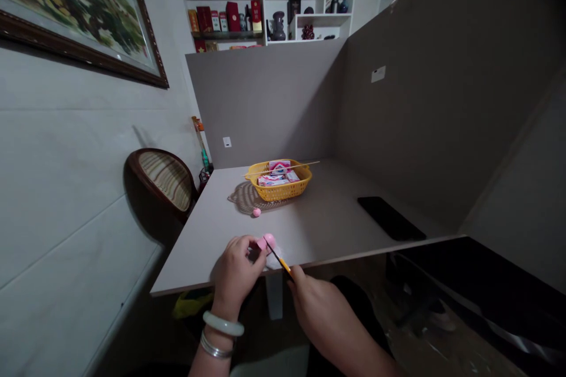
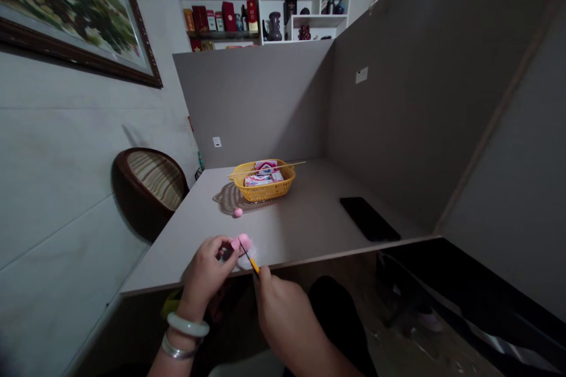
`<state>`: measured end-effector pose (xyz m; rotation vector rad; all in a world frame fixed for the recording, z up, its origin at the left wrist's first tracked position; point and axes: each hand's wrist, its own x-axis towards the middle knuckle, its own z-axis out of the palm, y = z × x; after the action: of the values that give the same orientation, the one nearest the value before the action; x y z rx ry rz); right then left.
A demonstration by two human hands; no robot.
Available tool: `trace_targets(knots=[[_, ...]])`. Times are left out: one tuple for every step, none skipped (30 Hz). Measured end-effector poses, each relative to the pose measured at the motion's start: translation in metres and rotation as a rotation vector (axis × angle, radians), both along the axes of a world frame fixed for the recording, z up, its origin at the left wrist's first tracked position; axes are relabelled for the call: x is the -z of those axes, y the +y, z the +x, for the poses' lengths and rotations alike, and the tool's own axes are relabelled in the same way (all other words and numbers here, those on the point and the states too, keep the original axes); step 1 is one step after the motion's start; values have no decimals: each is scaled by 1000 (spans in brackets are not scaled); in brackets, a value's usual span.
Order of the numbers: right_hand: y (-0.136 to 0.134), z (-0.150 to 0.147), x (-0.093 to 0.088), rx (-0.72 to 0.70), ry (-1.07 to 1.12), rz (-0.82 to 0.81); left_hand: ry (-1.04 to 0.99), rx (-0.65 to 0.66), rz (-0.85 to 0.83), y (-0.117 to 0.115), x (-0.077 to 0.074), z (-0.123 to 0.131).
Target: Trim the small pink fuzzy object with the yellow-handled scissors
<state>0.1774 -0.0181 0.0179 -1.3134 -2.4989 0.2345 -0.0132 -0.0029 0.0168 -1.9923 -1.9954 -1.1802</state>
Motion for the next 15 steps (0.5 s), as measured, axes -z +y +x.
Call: trace_targets(knots=[[3,-4,-3,0,-20,18,6,2,4,0,0,0],[7,-9,-6,11,-40,18,12,-2,6,1,1,0],[9,-12,-8,15,-50,20,18,-9,6,1,1,0],[11,-14,-8,17,-49,16,21,-20,6,1,1,0],[10,-14,-7,14,-34,11,22,-32,6,0,1,0],[8,-11,-4,7,-12,6,20,-41,6,0,0,0],[5,-8,0,0,12,-7,16,-43,8,-1,0,1],[1,-4,4,4,36,-15,11,-38,9,-1,-1,1],[-2,0,7,1,38,-34,9,-33,13,-1,-1,1],[-5,2,9,4,43,-45,9,-27,19,-2,-1,2],[-5,2,8,5,42,-46,12,-20,23,-1,-1,2],[-4,0,6,8,35,-41,17,-14,25,-1,-1,1],[-1,-3,3,13,28,-27,23,-10,26,-1,-1,1],[2,-8,-1,16,16,-1,31,-13,24,0,0,1],[6,-12,-4,34,-7,5,37,-19,21,0,0,0]])
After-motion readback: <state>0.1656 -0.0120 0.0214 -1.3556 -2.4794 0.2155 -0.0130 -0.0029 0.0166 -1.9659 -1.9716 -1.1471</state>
